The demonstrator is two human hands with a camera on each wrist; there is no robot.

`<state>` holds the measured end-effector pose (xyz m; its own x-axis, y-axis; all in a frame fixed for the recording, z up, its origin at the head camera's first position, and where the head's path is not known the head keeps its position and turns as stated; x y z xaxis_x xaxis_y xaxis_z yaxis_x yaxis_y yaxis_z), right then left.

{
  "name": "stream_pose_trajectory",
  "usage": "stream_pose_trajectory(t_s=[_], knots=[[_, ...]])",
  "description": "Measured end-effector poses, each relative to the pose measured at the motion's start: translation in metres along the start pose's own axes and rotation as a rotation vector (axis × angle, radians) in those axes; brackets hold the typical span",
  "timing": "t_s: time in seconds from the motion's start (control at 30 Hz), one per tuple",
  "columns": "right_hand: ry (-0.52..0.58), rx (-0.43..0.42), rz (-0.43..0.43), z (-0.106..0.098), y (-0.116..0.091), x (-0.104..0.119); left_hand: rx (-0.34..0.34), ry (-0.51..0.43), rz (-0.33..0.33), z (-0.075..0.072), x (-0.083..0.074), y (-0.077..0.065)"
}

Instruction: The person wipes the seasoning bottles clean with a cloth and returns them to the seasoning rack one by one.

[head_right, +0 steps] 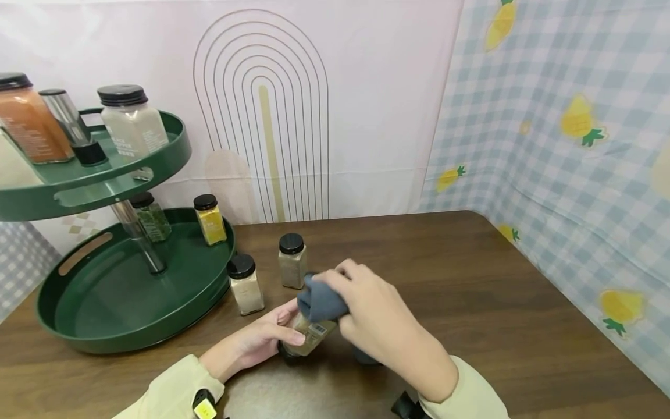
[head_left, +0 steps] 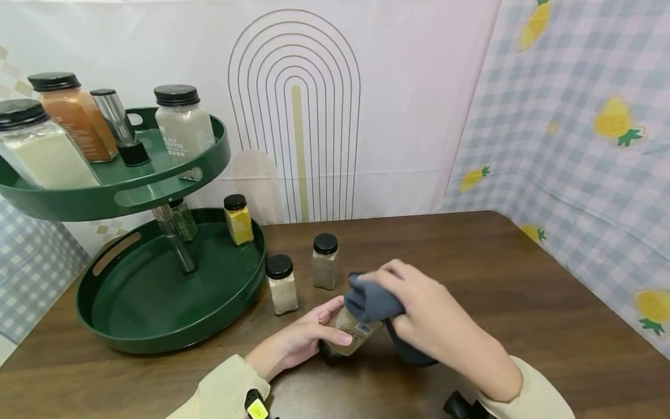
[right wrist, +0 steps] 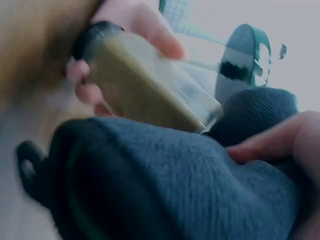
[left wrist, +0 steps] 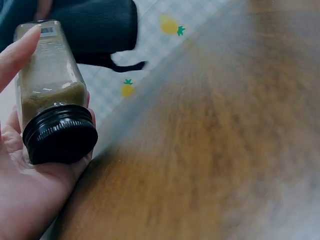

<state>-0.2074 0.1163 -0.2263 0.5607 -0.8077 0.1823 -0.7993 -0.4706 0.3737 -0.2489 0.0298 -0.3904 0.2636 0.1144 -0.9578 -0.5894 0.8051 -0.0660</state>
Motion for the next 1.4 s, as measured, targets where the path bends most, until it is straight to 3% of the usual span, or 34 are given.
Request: stream_pose_trajectory(t_s=[0.13,0.23,0.5,0.93,1.0,1.1,1.2,1.3,1.4], knots=[[0.004,0.055,-0.083,0.007,-0.001,0.008,0.001,0.046,-0.010,0.001,0.000,0.001],[0.013,0.075,-0.097,0.006,-0.002,0.006,0.018,0.059,0.008,0.002,-0.001,0.001],[-0.153,0.143,-0.030,0.011,-0.005,-0.006,0.022,-0.018,0.027,0.001,-0.002,-0.001],[-0.287,0.299,-0.005,0.017,-0.009,-0.023,0.026,-0.033,0.042,0.002,-0.004,-0.001],[-0.271,0.282,0.011,0.012,-0.008,-0.026,0.030,-0.038,0.043,0.002,-0.003,-0.001],[-0.205,0.154,0.023,-0.005,-0.006,-0.026,0.037,-0.038,0.036,0.003,-0.003,-0.001],[-0.104,0.028,-0.074,-0.016,-0.004,-0.013,0.045,-0.034,0.031,0.004,-0.004,0.000],[-0.014,0.023,-0.196,-0.010,-0.003,0.003,0.039,-0.031,0.016,0.004,-0.003,0.000],[0.018,0.067,-0.226,0.001,-0.002,0.009,0.022,-0.021,0.003,0.002,-0.002,0.000]])
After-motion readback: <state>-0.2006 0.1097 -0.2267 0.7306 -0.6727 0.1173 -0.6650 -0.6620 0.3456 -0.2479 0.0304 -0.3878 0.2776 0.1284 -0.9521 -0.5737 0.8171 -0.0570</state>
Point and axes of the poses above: each hand's wrist, its own y-axis towards the middle knuckle, its own z-axis out of the palm, x = y × z, the point moved 10 cm from there along y, towards the middle knuckle, and after that the axes turned 4 degrees about x, right-handed, at the moved point
